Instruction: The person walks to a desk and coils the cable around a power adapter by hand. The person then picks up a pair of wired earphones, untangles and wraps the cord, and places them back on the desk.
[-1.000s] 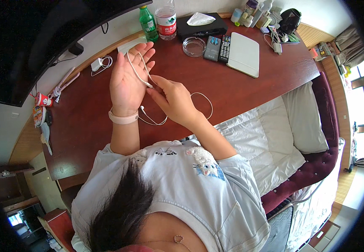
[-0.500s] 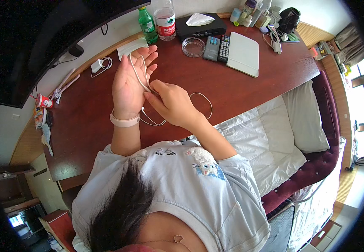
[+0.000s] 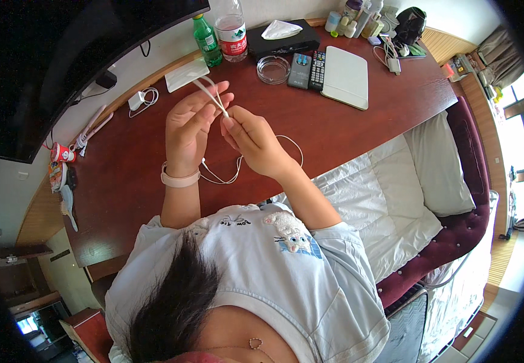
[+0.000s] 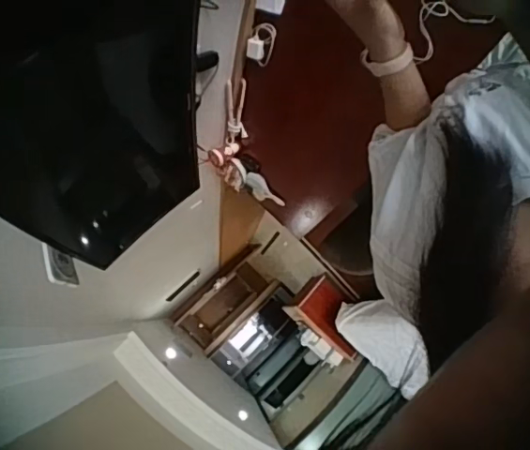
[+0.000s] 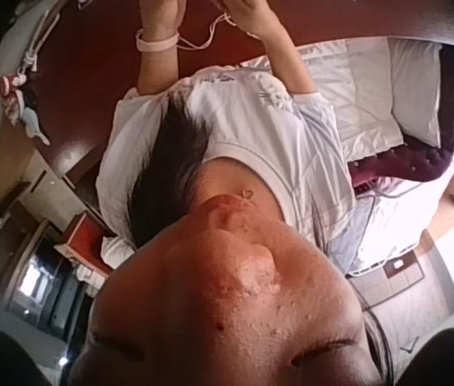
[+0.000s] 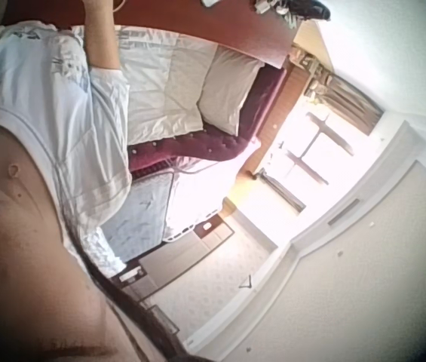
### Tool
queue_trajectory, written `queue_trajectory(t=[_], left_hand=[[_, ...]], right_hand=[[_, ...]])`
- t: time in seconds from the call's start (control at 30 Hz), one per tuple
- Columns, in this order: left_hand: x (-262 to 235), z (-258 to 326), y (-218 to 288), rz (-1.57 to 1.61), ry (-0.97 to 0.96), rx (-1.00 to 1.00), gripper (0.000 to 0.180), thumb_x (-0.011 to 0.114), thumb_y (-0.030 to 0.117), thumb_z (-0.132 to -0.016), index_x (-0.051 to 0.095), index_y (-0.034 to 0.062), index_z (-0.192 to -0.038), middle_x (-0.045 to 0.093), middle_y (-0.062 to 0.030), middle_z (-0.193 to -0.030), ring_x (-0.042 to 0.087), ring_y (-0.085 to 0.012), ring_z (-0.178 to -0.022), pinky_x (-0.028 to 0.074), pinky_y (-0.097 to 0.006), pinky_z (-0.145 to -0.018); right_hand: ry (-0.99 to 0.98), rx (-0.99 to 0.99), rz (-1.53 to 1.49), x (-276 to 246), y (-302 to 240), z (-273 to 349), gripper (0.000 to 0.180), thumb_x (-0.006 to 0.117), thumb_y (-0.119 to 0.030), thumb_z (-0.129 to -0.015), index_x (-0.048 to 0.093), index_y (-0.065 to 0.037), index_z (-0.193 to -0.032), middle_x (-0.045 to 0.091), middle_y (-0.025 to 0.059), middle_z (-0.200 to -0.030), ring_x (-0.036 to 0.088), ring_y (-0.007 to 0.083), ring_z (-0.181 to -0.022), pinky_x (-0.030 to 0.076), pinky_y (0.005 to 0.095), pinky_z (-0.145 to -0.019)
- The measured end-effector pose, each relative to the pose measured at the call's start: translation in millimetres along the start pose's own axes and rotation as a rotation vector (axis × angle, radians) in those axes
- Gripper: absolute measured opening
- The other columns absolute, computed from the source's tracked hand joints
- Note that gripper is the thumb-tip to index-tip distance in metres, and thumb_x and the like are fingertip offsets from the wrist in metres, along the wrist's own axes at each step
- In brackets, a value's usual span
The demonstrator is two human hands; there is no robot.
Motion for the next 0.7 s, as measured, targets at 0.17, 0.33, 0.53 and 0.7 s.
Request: queue_trajectory(t=[0.17,0.33,0.53,0.7], left_hand=[[-3.3,-0.8,-4.2,0.12,0.153,-0.005,0.023,0.065,-0.005,-0.076,0.045,0.0055,-0.081,0.062,-0.022,-0.102,0.063,-0.0212,-0.087,0.047,-0.032,-0.086],[-6.4,1.4,-7.2,0.024,0.139,-0.037,0.028,0.067,-0.004,-0.075,0.042,0.0091,-0.079,0.066,-0.0172,-0.087,0.065,-0.0206,-0.083,0.049,-0.031,-0.082],[-16.7,0.6,-0.6,-0.014,0.219,0.053,0.029,0.069,-0.005,-0.073,0.044,0.0084,-0.076,0.066,-0.0141,-0.078,0.066,-0.0184,-0.076,0.052,-0.028,-0.073],[-35.0,2.2,5.4,-0.273,0.286,0.07,0.028,0.068,-0.006,-0.073,0.043,0.007,-0.075,0.065,-0.012,-0.076,0.064,-0.0153,-0.073,0.053,-0.026,-0.066]], right_hand=[[0.051,-0.021,0.001,0.7,0.0,0.8,0.023,0.039,-0.016,-0.097,0.047,-0.001,-0.081,0.045,0.0014,-0.061,0.04,0.0096,-0.054,0.035,0.025,-0.05],[0.023,-0.023,-0.019,3.8,-4.1,-0.3,0.018,0.04,-0.013,-0.096,0.05,0.001,-0.09,0.046,0.0022,-0.064,0.043,0.0106,-0.055,0.037,0.0259,-0.051],[0.047,0.066,0.069,-0.7,7.4,4.2,0.016,0.049,-0.013,-0.092,0.052,0.002,-0.097,0.054,0.0059,-0.067,0.052,0.0124,-0.058,0.041,0.0274,-0.052],[0.086,-0.107,0.519,-22.0,3.7,6.8,0.008,0.059,-0.007,-0.081,0.059,-0.002,-0.087,0.058,0.0102,-0.071,0.056,0.021,-0.058,0.043,0.029,-0.053]])
Point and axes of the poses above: each hand's wrist, its own z-axis away from the middle knuckle, its own x-axis out of the palm, y = z × x, the point moved 4 cm from there along -z, towards the middle knuckle
